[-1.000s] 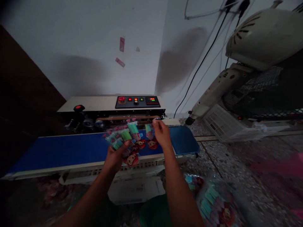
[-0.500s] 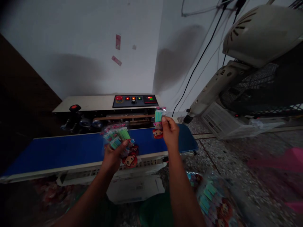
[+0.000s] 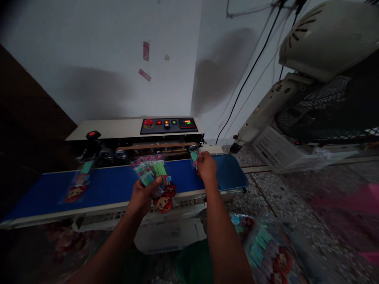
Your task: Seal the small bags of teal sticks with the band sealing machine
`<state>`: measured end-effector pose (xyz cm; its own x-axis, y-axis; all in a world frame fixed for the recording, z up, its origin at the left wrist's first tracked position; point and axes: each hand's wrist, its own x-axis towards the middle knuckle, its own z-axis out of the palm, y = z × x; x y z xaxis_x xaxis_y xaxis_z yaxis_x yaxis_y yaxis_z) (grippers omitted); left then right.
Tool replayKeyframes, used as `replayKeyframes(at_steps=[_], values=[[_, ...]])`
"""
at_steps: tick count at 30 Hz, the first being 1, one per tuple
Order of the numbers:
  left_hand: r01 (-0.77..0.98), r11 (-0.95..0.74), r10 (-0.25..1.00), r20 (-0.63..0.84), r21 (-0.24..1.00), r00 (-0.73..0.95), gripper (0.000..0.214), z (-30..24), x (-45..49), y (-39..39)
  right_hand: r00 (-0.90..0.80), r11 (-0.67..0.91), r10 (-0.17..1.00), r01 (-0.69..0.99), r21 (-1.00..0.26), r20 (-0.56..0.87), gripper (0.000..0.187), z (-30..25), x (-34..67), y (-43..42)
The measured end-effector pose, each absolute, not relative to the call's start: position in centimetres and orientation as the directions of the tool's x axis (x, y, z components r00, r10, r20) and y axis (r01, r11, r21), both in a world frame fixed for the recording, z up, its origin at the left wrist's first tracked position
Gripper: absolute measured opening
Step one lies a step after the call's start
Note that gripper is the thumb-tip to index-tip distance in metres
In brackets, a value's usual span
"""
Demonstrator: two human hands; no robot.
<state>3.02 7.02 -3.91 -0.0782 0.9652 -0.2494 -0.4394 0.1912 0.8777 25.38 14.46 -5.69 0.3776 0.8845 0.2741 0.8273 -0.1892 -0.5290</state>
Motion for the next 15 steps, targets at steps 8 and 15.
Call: replayKeyframes(at_steps=[8,15], values=[[-0.469,0.112,0.974,-0.189,0.876,-0.121,0.041,-4.3,3.0,7.3,-0.256,0.271,0.946,0.288,-0.919,0.199,0.031,-1.4,19.8,10.7],[-0.539,0.119,0.977,-0.195,0.834,-0.085,0.043,-4.1,3.1,7.3,-0.155,0.246,0.963,0.178,-0.953,0.220,0.030,-1.7,17.9,10.6]])
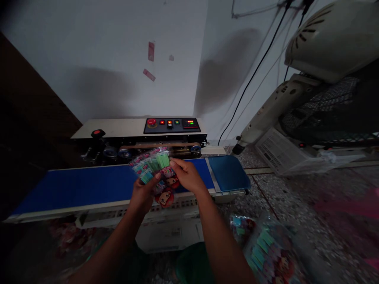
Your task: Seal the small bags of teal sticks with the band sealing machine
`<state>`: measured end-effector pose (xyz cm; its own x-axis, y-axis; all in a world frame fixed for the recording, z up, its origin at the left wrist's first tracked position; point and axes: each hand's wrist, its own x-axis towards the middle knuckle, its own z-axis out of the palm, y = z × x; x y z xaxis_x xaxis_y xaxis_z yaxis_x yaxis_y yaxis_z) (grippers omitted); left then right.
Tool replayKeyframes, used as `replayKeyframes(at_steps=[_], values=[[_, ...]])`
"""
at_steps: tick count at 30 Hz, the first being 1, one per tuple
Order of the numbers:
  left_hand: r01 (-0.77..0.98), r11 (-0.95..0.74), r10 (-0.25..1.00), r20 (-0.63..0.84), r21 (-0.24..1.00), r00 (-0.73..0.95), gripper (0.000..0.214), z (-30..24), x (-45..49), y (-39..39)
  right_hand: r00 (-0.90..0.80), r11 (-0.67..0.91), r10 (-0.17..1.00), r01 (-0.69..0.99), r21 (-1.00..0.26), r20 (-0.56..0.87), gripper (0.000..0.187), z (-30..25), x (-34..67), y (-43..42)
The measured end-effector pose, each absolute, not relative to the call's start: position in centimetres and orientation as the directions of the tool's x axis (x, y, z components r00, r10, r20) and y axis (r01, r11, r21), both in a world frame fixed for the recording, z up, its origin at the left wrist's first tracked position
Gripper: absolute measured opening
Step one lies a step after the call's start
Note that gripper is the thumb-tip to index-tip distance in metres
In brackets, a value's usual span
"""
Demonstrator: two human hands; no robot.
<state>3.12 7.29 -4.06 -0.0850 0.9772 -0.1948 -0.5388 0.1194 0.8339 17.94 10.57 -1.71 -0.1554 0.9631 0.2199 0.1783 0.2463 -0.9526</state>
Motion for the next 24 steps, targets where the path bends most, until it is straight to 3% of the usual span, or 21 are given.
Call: replayKeyframes(at_steps=[8,14,19,24], values=[[-0.546,0.093,0.975,-0.188,0.832,-0.120,0.036,-4.3,3.1,7.5,0.141,0.303,0.940,0.070,-0.950,0.311,0.020,-2.3,18.4,11.1],[-0.531,0.084,0.970,-0.192,0.843,-0.151,0.037,-4.5,3.4,7.4,0.197,0.275,0.940,0.052,-0.960,0.280,0.023,-2.7,17.6,10.6],[-0.524,0.086,0.974,-0.181,0.847,-0.133,0.040,-4.5,3.6,7.3,0.293,0.314,0.893,0.139,-0.939,0.342,0.024,-2.2,16.4,9.5],[-0.479,0.043,0.969,-0.153,0.877,-0.194,0.035,-4.5,3.4,7.4,0.240,0.298,0.919,0.097,-0.950,0.313,0.024,-2.2,16.0,9.2]])
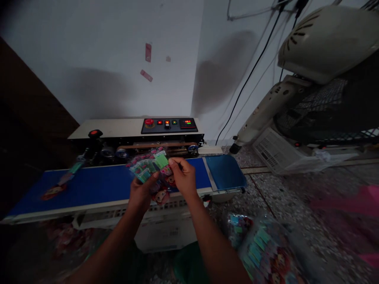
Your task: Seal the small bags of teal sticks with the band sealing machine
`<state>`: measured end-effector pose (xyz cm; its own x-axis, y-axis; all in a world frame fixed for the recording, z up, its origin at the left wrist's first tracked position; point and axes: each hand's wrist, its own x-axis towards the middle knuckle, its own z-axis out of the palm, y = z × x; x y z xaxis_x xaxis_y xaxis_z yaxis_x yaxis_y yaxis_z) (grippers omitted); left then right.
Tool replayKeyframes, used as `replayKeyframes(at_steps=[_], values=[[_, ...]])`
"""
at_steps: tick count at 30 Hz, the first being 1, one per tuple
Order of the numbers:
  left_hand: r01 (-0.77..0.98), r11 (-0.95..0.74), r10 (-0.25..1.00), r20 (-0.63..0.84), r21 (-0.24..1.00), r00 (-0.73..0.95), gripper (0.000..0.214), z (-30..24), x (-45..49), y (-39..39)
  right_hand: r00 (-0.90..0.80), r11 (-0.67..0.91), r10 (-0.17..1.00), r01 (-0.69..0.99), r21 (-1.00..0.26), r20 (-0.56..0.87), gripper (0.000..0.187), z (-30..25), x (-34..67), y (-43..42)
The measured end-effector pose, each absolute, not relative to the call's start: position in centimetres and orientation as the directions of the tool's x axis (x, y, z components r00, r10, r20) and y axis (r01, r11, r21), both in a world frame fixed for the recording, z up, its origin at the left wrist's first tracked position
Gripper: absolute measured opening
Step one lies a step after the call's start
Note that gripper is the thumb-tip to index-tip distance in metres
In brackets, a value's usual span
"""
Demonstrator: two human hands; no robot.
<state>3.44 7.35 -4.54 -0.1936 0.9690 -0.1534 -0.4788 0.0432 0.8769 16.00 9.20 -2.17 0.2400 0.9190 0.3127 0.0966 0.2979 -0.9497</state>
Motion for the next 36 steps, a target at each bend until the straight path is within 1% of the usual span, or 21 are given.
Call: replayKeyframes(at_steps=[2,5,9,12,14,16,18,20,23,25,27,29,31,32,34,36], values=[[-0.475,0.032,0.967,-0.148,0.879,-0.209,0.036,-4.5,3.4,7.4,0.253,0.305,0.919,0.032,-0.952,0.303,0.024,-2.4,16.0,9.4],[-0.477,0.032,0.957,-0.165,0.878,-0.240,0.036,-4.5,3.3,7.4,0.344,0.363,0.880,-0.041,-0.931,0.328,0.021,-2.5,16.4,9.8],[-0.478,0.021,0.945,-0.174,0.878,-0.278,0.036,-4.9,3.1,7.6,0.471,0.440,0.791,0.009,-0.898,0.392,0.021,-2.4,18.5,10.7],[-0.472,0.002,0.946,-0.154,0.882,-0.284,0.034,-5.1,2.9,7.7,0.562,0.422,0.728,0.083,-0.903,0.392,0.026,-2.8,21.8,11.4],[-0.463,0.000,0.951,-0.144,0.887,-0.276,0.032,-5.1,2.8,7.7,0.604,0.331,0.703,0.189,-0.924,0.375,0.031,-3.5,24.5,11.8],[-0.454,0.007,0.953,-0.143,0.891,-0.267,0.032,-5.0,2.8,7.7,0.621,0.180,0.689,0.354,-0.918,0.374,0.035,-4.5,27.0,12.0],[-0.447,0.024,0.956,-0.152,0.894,-0.252,0.033,-5.0,2.8,7.6,0.609,0.014,0.692,0.526,-0.850,0.388,0.034,-5.4,28.9,12.3],[-0.452,0.039,0.955,-0.166,0.891,-0.246,0.034,-4.9,2.9,7.6,0.581,-0.129,0.724,0.644,-0.754,0.373,0.031,-6.1,29.8,12.5],[-0.448,0.056,0.952,-0.183,0.892,-0.244,0.035,-4.8,3.1,7.5,0.546,-0.279,0.791,0.723,-0.632,0.276,0.028,-6.4,29.3,13.1],[-0.444,0.063,0.955,-0.183,0.894,-0.234,0.036,-4.6,3.2,7.4,0.511,-0.312,0.830,0.757,-0.574,0.222,0.027,-6.4,28.2,13.6],[-0.449,0.066,0.959,-0.181,0.891,-0.219,0.037,-4.5,3.3,7.4,0.452,-0.286,0.870,0.787,-0.547,0.196,0.027,-6.3,26.8,14.0],[-0.460,0.063,0.959,-0.181,0.885,-0.216,0.036,-4.5,3.3,7.3,0.399,-0.227,0.890,0.807,-0.546,0.220,0.028,-6.0,25.5,14.1],[-0.469,0.049,0.959,-0.172,0.882,-0.223,0.035,-4.6,3.3,7.4,0.361,-0.132,0.886,0.797,-0.589,0.290,0.031,-5.3,24.2,13.8],[-0.471,0.043,0.960,-0.167,0.881,-0.224,0.034,-4.7,3.3,7.4,0.328,-0.055,0.890,0.766,-0.641,0.316,0.033,-4.8,23.6,13.5],[-0.462,0.032,0.961,-0.154,0.886,-0.228,0.033,-4.9,3.2,7.5,0.183,0.136,0.935,0.611,-0.780,0.305,0.038,-3.7,22.2,12.6],[-0.453,0.020,0.961,-0.143,0.891,-0.239,0.033,-5.0,3.2,7.5,-0.051,0.262,0.963,0.385,-0.885,0.263,0.037,-2.6,20.6,11.6]])
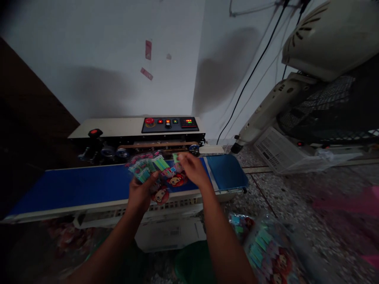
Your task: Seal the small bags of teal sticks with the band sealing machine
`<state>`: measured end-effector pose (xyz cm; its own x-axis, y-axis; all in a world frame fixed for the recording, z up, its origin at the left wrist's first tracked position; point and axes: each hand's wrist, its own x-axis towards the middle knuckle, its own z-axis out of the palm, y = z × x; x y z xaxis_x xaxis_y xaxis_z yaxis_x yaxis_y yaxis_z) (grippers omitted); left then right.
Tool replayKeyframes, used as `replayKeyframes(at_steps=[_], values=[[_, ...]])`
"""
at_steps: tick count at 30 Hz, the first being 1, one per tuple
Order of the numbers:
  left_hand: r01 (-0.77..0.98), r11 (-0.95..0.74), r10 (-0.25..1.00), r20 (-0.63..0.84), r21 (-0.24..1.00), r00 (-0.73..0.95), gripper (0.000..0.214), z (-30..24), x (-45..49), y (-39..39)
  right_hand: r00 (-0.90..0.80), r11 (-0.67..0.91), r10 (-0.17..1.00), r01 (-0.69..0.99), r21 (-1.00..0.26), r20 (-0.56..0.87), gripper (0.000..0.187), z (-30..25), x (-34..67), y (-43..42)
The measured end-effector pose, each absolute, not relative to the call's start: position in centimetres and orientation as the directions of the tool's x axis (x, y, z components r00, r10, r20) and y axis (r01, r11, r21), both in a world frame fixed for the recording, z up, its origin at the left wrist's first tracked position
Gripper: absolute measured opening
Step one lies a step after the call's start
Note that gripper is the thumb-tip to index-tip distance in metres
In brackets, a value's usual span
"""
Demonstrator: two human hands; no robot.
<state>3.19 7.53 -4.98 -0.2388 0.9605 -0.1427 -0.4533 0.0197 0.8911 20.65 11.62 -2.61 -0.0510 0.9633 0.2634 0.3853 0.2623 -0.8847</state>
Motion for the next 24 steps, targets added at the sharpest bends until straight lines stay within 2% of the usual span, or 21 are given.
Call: replayKeyframes(at_steps=[2,3,7,11,14,16,18,21,24], values=[[-0.457,-0.003,0.960,-0.125,0.889,-0.249,0.034,-4.9,3.2,7.5,-0.189,0.308,0.945,0.249,-0.918,0.266,0.031,-1.9,19.2,10.9],[-0.462,-0.009,0.961,-0.119,0.887,-0.249,0.035,-4.8,3.1,7.5,-0.184,0.324,0.940,0.221,-0.920,0.287,0.028,-1.7,18.7,10.6],[-0.461,0.010,0.962,-0.134,0.887,-0.237,0.033,-4.4,2.9,7.4,0.015,0.342,0.937,0.166,-0.925,0.349,0.025,-1.6,18.2,10.4],[-0.471,0.024,0.956,-0.158,0.882,-0.247,0.029,-4.2,2.7,7.4,0.190,0.250,0.941,0.161,-0.955,0.279,0.033,-2.1,21.0,11.1],[-0.464,0.030,0.961,-0.153,0.885,-0.231,0.028,-4.3,2.7,7.4,0.409,0.118,0.867,0.385,-0.915,0.284,0.036,-3.1,24.6,11.9],[-0.461,0.042,0.964,-0.157,0.887,-0.216,0.029,-4.4,2.7,7.5,0.476,-0.043,0.818,0.609,-0.792,0.322,0.033,-4.0,26.9,12.5],[-0.453,0.050,0.965,-0.161,0.890,-0.209,0.031,-4.4,2.8,7.5,0.492,-0.206,0.819,0.733,-0.648,0.297,0.029,-4.9,28.3,12.9],[-0.445,0.050,0.969,-0.152,0.894,-0.195,0.035,-4.4,3.0,7.4,0.508,-0.341,0.838,0.773,-0.535,0.200,0.030,-5.8,28.5,13.3],[-0.438,0.059,0.968,-0.158,0.897,-0.195,0.037,-4.3,3.2,7.4,0.503,-0.374,0.852,0.778,-0.504,0.146,0.030,-6.0,27.1,13.9]])
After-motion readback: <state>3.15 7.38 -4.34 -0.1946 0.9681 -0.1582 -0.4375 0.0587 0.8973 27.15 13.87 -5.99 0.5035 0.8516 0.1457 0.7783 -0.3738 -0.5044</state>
